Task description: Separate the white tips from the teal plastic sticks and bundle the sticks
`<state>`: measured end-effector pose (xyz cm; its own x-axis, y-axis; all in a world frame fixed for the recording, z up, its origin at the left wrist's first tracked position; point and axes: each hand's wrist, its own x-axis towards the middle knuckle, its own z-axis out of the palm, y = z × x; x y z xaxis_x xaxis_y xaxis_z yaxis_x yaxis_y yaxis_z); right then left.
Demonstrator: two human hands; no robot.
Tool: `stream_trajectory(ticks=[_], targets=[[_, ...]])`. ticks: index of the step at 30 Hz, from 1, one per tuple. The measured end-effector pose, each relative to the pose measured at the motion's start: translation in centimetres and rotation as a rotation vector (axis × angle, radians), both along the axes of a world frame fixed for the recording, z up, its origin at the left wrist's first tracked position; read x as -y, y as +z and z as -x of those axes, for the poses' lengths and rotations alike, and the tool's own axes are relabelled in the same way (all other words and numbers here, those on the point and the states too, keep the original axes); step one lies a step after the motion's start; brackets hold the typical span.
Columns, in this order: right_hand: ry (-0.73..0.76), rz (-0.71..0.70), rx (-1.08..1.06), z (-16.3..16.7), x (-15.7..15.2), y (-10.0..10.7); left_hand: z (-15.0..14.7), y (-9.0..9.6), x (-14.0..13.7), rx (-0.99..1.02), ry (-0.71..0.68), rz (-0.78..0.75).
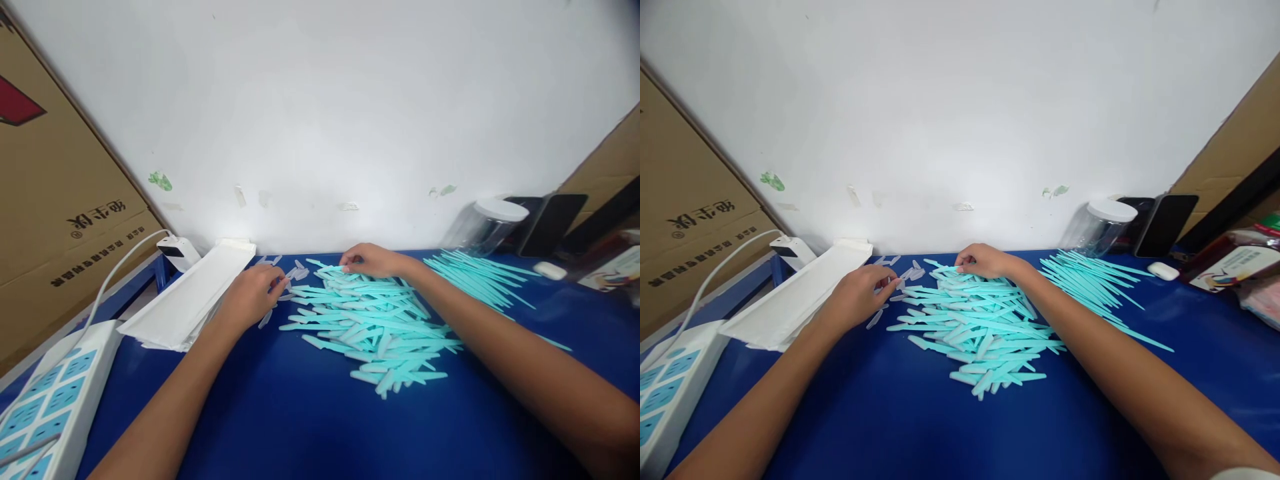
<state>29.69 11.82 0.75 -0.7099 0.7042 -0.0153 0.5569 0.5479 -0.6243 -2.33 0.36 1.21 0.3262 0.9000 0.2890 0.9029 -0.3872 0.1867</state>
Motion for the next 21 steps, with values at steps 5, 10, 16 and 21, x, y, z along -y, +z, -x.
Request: stream_trajectory(ticks=[5, 10, 16, 21], targets=[[-0.037, -0.018, -0.039, -0.4, 0.5, 0.4, 0.0, -0.2, -0.1, 0.031, -0.011, -0.012], [-0.228, -0.120, -0.054, -2.9, 0.6, 1.9, -0.7, -0.6, 0.0, 0.113, -0.023, -0.077], [-0.507, -0.203, 0.229, -9.7, 2.6, 2.4, -4.4, 0.1, -2.2, 0.126, -0.116, -0.050], [-0.510, -0.056, 0.447, -10.5, 5.2, 1.5, -8.4, 1.0, -7.4, 0.052, -0.228, 0.056]])
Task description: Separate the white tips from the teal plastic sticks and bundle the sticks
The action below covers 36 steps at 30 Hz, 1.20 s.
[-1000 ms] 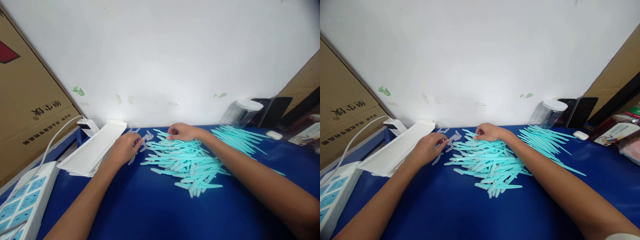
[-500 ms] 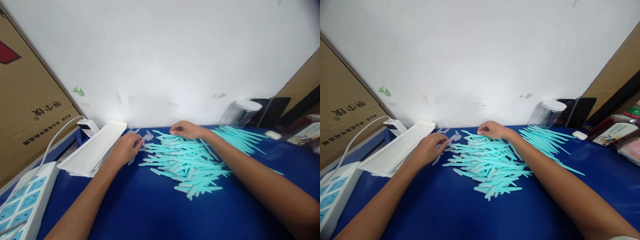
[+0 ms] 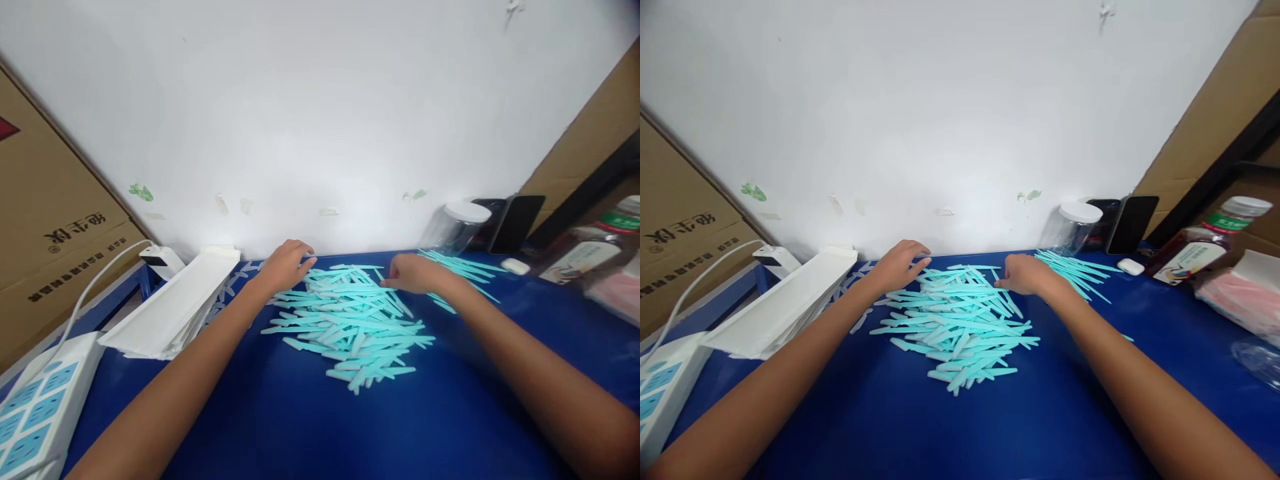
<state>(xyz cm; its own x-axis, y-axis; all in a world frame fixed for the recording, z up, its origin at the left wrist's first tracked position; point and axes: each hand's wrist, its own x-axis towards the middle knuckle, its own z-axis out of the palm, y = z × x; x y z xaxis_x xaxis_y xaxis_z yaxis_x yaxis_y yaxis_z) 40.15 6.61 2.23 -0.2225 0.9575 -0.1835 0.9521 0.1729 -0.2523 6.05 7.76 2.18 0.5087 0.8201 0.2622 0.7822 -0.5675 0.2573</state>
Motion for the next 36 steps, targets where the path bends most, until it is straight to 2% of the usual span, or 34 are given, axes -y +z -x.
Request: stream_trajectory(ticks=[3, 7, 9, 12, 15, 17, 20, 22, 25, 32, 36], targets=[[-0.001, 0.097, 0.030, 1.0, 0.7, -0.4, -1.2, -0.1, -2.2, -0.053, -0.027, 0.108], [0.002, 0.152, -0.028, 1.0, 0.9, -0.1, -1.4, -0.5, -2.8, -0.077, -0.035, 0.196], [-0.009, 0.120, -0.096, 0.3, 0.7, 0.6, -1.3, -0.4, -2.7, -0.073, -0.044, 0.229], [-0.059, -0.013, -0.244, -0.6, -0.2, 2.2, -1.4, -0.2, -2.5, -0.050, -0.075, 0.271], [-0.129, -0.143, -0.425, 0.2, -1.8, 3.0, -2.0, -0.1, -2.5, -0.009, -0.107, 0.318], [-0.143, -0.160, -0.558, 1.7, -2.9, 2.4, -2.4, -0.2, -2.6, 0.017, -0.120, 0.343], [-0.106, -0.099, -0.693, 4.1, -4.1, 0.2, -2.2, -0.4, -2.6, 0.049, -0.124, 0.358], [-0.071, -0.050, -0.708, 4.9, -4.4, -1.5, -1.5, -0.4, -2.2, 0.073, -0.119, 0.359], [0.009, -0.056, -0.673, 4.6, -4.5, -3.0, 0.0, -0.4, -1.5, 0.113, -0.089, 0.348], [0.186, -0.186, -0.562, 3.9, -4.0, -3.1, 1.4, -0.2, 0.2, 0.144, -0.053, 0.339], [0.263, -0.237, -0.501, 4.3, -2.8, -2.7, 3.6, 1.1, 2.1, 0.179, 0.013, 0.298]])
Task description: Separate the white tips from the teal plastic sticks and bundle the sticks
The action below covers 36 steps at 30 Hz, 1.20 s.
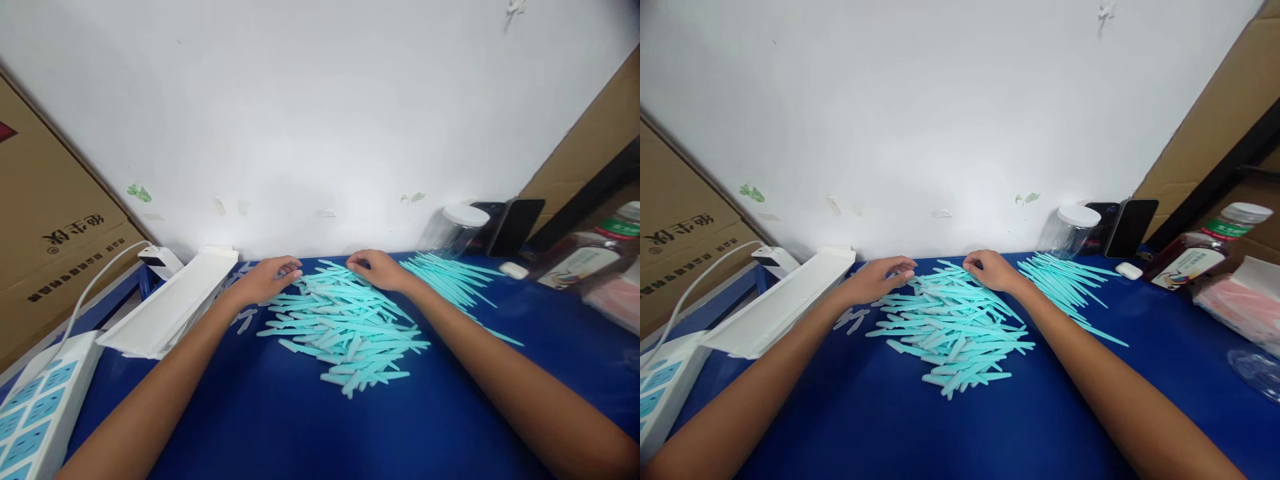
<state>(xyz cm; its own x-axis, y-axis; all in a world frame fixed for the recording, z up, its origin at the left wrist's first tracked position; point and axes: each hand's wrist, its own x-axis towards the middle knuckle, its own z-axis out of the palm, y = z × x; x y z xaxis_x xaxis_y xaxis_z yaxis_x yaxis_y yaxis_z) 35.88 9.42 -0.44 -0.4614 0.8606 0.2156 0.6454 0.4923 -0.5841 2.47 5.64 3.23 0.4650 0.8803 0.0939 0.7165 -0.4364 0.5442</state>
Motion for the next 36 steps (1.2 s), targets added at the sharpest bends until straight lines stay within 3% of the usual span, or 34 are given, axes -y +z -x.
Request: stream_trajectory(ticks=[4, 8, 12, 16, 21, 29, 36], targets=[[-0.068, -0.118, 0.024, -2.1, 2.1, 0.6, 4.9, 1.4, 2.8, -0.018, 0.128, -0.061], [-0.230, -0.277, 0.074, -6.0, 4.4, 0.8, 8.2, 0.6, 5.0, -0.134, 0.261, -0.149], [-0.313, -0.387, 0.153, -8.4, 4.8, 0.1, 7.0, -2.0, 5.6, -0.215, 0.249, -0.299], [-0.310, -0.417, 0.207, -8.8, 4.0, -1.3, 5.0, -3.8, 5.4, -0.222, 0.094, -0.248], [-0.285, -0.422, 0.236, -8.6, 3.7, -2.1, 4.6, -3.8, 5.1, -0.278, 0.048, -0.169], [-0.322, -0.427, 0.261, -8.9, 3.6, -1.8, 4.8, -3.8, 5.1, -0.335, 0.064, -0.288], [-0.456, -0.341, 0.394, -11.9, 3.2, -0.2, 4.4, -5.1, 4.6, -0.312, -0.024, -0.120]])
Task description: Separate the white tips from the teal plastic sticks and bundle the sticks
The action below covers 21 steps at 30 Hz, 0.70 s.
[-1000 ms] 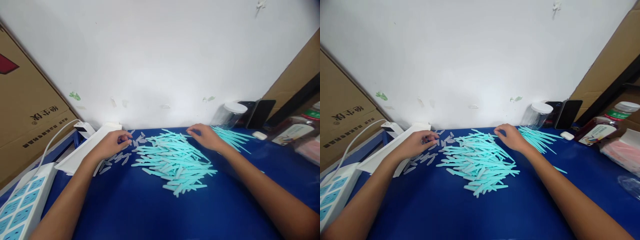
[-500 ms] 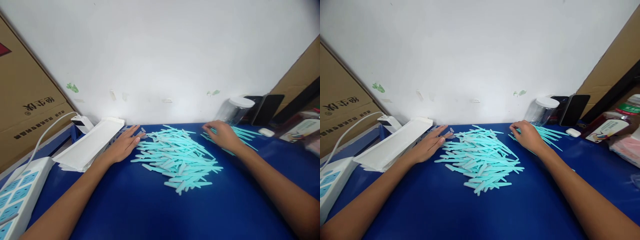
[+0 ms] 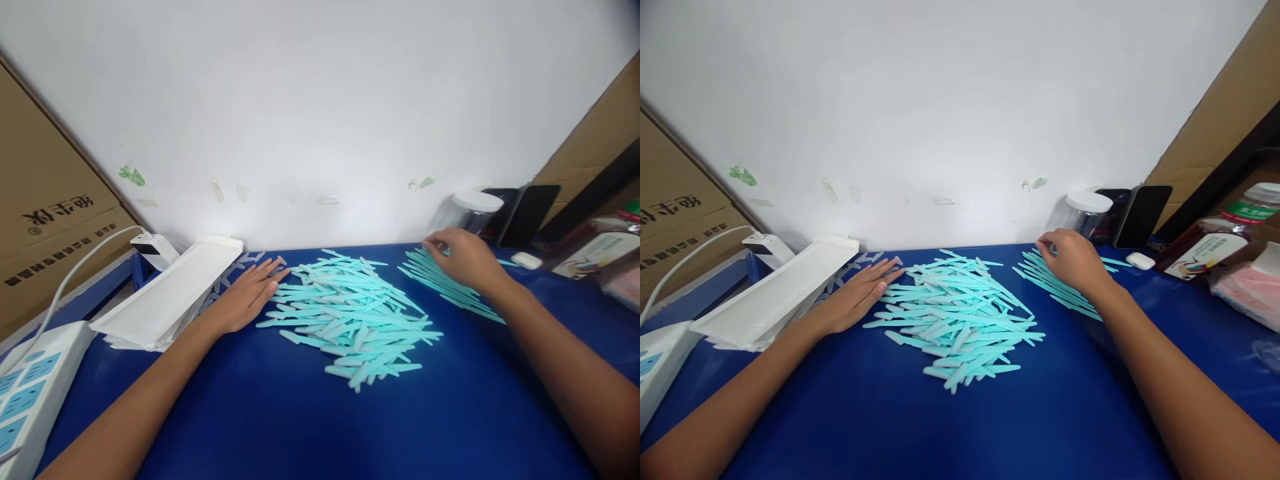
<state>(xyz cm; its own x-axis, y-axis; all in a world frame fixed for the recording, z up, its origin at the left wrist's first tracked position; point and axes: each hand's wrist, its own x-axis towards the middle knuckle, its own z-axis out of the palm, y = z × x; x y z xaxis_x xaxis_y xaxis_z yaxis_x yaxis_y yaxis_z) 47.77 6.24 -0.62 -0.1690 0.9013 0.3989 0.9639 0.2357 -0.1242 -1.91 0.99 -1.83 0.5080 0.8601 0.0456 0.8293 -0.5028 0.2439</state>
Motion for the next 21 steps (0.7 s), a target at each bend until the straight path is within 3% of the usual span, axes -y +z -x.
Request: stream_trajectory(ticks=[7, 11, 16, 21], targets=[[-0.030, 0.256, 0.066, -3.0, 0.3, 1.2, 1.4, -0.8, -0.7, 0.066, 0.124, -0.160], [-0.125, 0.393, 0.064, -3.6, 1.1, 1.5, 1.8, -1.0, -1.0, 0.085, 0.156, -0.275], [-0.177, 0.579, 0.079, -2.6, 2.3, 1.5, 2.0, -1.0, -1.1, 0.054, 0.223, -0.322], [-0.066, 0.696, 0.119, -1.2, 2.6, 0.8, 1.9, -1.1, -0.9, 0.013, 0.246, -0.316]])
